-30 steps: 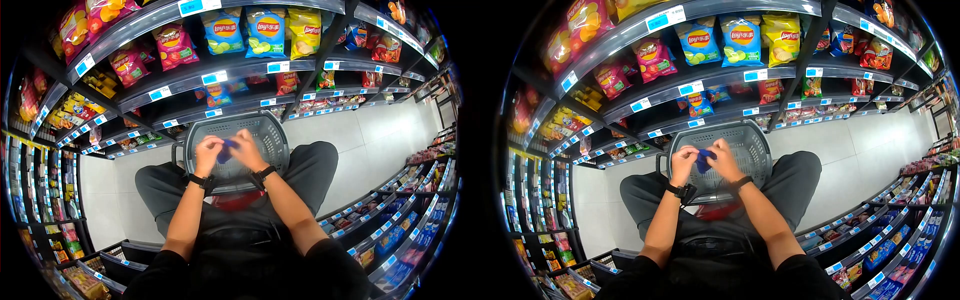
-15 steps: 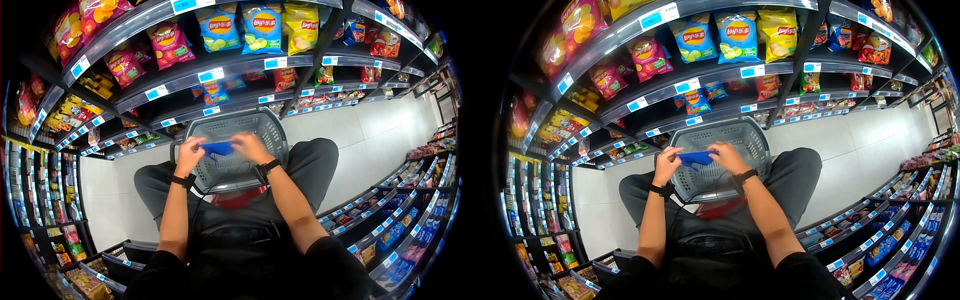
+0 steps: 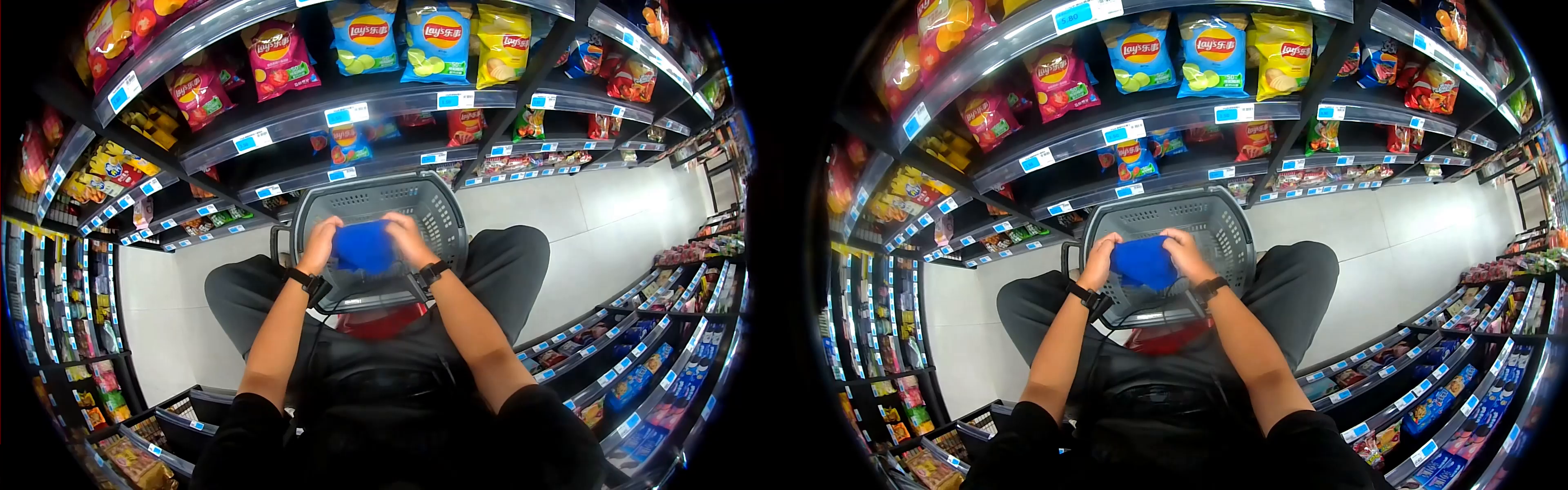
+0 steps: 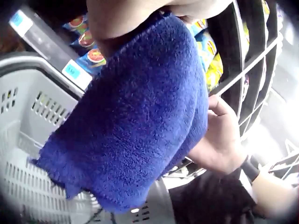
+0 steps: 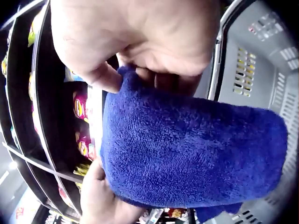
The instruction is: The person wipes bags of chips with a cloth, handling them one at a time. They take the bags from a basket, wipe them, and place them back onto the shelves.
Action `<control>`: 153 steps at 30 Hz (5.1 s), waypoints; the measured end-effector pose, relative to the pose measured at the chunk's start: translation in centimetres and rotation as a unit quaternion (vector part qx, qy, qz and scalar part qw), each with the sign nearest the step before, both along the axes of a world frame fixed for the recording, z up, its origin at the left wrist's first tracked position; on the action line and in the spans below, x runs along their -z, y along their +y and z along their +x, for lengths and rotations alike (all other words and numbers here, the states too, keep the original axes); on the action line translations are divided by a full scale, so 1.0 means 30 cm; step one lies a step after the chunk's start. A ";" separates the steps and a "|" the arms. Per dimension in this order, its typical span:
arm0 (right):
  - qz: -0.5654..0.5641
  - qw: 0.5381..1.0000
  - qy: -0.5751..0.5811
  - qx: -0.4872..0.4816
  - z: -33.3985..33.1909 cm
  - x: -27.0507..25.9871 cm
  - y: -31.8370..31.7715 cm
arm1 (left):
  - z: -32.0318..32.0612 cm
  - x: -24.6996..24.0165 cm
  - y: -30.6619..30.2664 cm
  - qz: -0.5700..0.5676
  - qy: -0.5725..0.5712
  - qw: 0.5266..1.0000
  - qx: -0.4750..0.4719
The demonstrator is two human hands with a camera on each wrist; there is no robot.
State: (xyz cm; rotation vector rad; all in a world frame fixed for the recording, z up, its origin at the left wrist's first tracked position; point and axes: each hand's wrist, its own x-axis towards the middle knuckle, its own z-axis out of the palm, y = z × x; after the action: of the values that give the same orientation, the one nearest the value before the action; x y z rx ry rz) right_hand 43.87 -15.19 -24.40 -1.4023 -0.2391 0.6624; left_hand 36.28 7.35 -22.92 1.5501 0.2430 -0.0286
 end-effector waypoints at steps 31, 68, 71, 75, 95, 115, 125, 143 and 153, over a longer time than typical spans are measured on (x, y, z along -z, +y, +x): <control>0.069 0.979 0.141 -0.128 0.050 0.289 0.017 | -0.046 0.118 -0.087 0.154 0.001 0.987 0.038; 0.235 0.943 0.227 -0.061 -0.046 -0.103 -0.109 | 0.012 -0.033 -0.276 0.062 -0.111 0.966 0.223; 0.177 0.964 0.189 -0.056 -0.038 -0.084 -0.105 | -0.009 -0.136 -0.289 -0.072 0.004 0.970 0.233; 0.080 0.955 0.264 0.111 -0.030 -0.052 -0.206 | -0.064 -0.164 -0.216 -0.125 0.098 0.981 0.111; -0.259 0.927 0.111 0.248 0.240 0.404 -0.499 | -0.323 0.482 0.309 0.302 0.397 0.804 -0.325; -0.300 0.870 0.051 0.389 0.269 0.415 -0.630 | -0.197 0.348 0.260 0.046 0.322 0.900 -0.290; -0.347 0.863 0.053 0.365 0.249 0.431 -0.643 | -0.270 0.273 0.221 0.013 0.374 0.897 -0.235; -0.011 0.916 0.007 0.402 0.208 -0.176 -0.671 | -0.187 -0.550 -0.130 -0.166 0.137 0.973 -0.083; 0.001 0.992 -0.047 0.116 0.040 -0.673 -0.764 | 0.056 -0.785 -0.416 -0.198 0.048 0.968 0.149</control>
State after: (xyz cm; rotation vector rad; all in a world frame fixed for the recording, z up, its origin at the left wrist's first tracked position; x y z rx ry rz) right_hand 45.07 -38.12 -4.20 -1.4357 -0.1468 0.4046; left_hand 37.94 -5.13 0.62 1.1747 0.0716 -0.3694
